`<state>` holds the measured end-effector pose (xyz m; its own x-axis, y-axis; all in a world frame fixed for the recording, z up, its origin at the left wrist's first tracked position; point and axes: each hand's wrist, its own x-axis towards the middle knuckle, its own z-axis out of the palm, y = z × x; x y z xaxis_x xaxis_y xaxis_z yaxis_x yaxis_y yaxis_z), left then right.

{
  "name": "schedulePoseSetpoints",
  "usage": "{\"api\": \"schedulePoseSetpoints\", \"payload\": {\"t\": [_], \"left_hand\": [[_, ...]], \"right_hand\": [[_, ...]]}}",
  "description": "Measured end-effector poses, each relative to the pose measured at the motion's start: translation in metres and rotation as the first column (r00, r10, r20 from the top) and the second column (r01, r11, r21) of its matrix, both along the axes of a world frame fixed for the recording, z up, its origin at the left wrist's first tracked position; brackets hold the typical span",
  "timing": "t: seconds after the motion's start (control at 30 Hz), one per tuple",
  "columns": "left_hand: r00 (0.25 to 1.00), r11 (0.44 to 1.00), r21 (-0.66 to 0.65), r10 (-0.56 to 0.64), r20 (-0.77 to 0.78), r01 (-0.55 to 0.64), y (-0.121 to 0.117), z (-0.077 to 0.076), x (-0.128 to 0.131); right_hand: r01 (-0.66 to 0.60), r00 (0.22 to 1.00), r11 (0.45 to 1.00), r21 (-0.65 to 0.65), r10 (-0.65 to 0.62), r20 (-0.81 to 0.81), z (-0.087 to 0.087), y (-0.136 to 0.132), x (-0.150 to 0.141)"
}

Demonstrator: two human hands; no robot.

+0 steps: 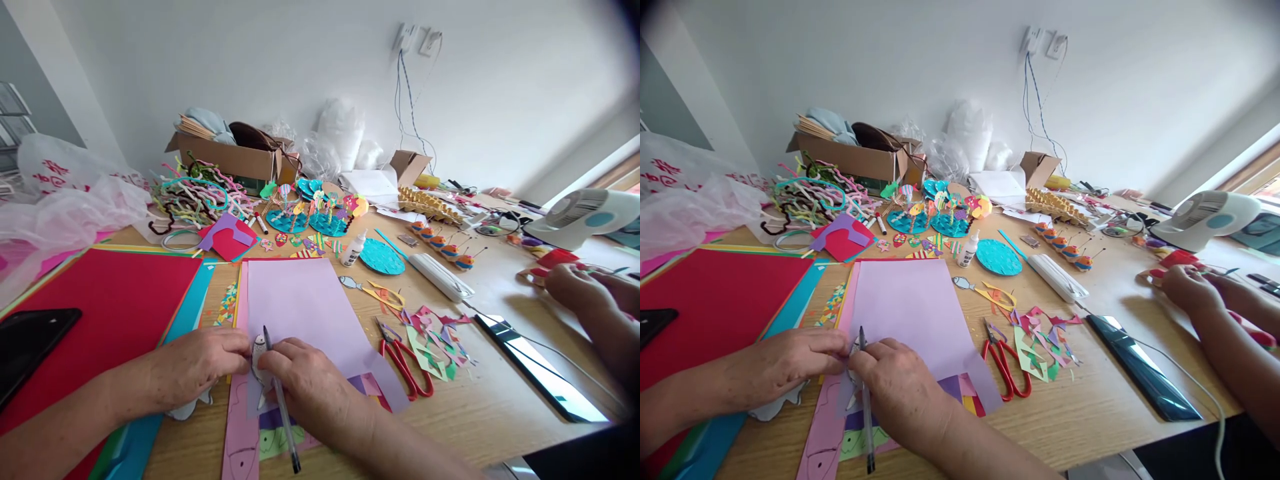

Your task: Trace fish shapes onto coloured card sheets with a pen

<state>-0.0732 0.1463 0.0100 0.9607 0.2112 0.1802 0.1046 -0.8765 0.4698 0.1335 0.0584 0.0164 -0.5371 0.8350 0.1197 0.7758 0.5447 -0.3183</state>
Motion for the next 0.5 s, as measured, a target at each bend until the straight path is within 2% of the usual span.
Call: {"api": "schedulePoseSetpoints", "payload": {"t": [0.2,0.5], "left_hand": [[0.999,1.0,0.024,0.009,-0.044,-0.008,0.0005,-0.0023,-0.0014],[1.0,0.999,-0.031,-0.03,-0.008,0.03,0.0059,-0.0005,-0.0042]], "right_hand": [[0.01,1.0,1.0,-0.006,-0.01,0.019,0.0021,-0.0027,-0.0004],[0.01,1.0,1.0,-0.029,-0.01,-0.003,0.0031,-0.0025,0.0001]]}}
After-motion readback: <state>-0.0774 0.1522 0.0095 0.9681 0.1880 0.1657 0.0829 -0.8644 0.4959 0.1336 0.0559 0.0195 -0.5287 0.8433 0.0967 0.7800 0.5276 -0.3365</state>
